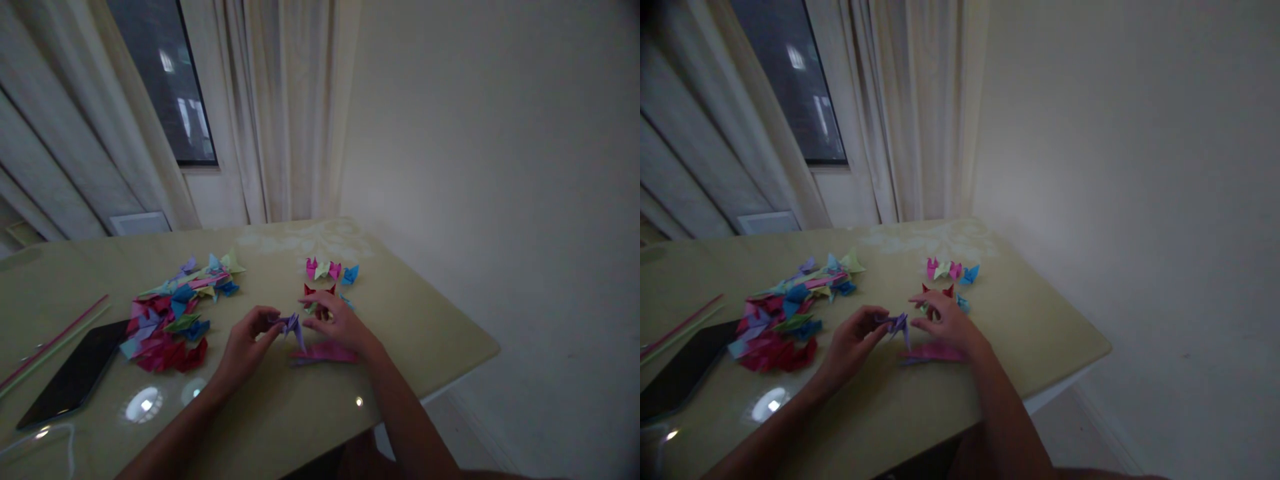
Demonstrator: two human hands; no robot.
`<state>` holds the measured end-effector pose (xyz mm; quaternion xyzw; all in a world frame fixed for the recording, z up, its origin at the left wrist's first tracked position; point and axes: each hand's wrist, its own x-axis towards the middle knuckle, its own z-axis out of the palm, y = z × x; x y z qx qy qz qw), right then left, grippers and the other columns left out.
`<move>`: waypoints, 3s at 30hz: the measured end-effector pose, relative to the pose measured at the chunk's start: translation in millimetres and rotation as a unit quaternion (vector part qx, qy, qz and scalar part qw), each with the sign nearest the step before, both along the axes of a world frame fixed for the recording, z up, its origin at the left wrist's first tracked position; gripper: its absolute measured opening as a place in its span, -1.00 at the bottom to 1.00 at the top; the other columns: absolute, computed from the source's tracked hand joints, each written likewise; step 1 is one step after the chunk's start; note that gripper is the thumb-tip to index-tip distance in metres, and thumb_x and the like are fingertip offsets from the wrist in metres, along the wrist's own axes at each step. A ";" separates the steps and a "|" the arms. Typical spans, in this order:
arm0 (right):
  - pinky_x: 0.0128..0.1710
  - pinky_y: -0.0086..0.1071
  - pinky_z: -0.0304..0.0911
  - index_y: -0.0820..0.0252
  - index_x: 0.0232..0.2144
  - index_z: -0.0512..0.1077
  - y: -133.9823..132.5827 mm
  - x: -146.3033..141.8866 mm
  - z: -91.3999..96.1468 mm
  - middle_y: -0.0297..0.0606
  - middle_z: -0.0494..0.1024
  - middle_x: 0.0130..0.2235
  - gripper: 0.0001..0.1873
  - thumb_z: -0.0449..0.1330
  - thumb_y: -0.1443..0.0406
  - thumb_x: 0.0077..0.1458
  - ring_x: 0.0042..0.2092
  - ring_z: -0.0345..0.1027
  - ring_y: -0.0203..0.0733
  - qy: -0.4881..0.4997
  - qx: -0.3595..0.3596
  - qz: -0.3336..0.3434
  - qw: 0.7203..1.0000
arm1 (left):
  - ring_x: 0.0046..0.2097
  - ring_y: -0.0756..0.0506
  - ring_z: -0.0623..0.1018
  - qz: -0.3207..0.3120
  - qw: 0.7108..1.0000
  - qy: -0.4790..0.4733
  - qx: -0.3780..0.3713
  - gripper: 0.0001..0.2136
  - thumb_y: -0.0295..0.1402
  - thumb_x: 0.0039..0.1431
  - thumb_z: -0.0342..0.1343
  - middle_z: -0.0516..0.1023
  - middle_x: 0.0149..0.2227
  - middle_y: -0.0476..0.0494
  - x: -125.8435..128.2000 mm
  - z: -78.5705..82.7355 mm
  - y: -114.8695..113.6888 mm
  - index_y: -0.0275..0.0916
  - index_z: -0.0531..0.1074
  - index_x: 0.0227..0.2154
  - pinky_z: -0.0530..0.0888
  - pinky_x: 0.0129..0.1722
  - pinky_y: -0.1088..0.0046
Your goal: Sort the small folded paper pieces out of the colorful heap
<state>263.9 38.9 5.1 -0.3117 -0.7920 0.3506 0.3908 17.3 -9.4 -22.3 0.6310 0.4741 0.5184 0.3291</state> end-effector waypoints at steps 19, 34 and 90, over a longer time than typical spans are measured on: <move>-0.17 -0.20 0.51 0.16 -0.02 0.49 47.4 67.6 -20.2 -0.23 0.59 -0.22 -0.42 0.41 -0.03 0.02 -0.25 0.57 -0.11 0.283 -0.038 -0.337 0.897 | 0.32 -0.54 0.32 0.336 0.759 0.558 -0.017 -0.54 -0.27 0.39 -0.08 0.31 0.36 -0.56 -90.5 5.8 20.2 -0.32 0.40 0.25 0.30 0.20 -0.29; -0.33 -0.34 0.21 0.12 -0.30 0.50 56.0 90.1 -48.3 -0.17 0.66 -0.27 -0.90 0.30 0.25 0.09 -0.27 0.52 -0.07 -0.108 -0.036 -0.522 0.845 | 0.19 -0.50 0.44 0.353 0.745 0.565 -0.025 -0.55 -0.28 0.39 -0.11 0.43 0.24 -0.53 -101.7 17.5 23.8 -0.31 0.40 0.23 0.42 0.05 -0.05; -0.34 -0.38 0.33 0.13 -0.23 0.47 34.0 2.4 1.0 -0.37 0.52 -0.39 -0.70 0.30 0.03 0.26 -0.38 0.42 -0.23 0.086 -0.035 -0.091 0.992 | 0.44 -0.42 0.22 0.238 0.817 0.525 0.015 -0.52 -0.32 0.43 -0.13 0.27 0.43 -0.37 -76.5 -11.1 34.2 -0.19 0.32 0.35 0.13 0.37 -0.18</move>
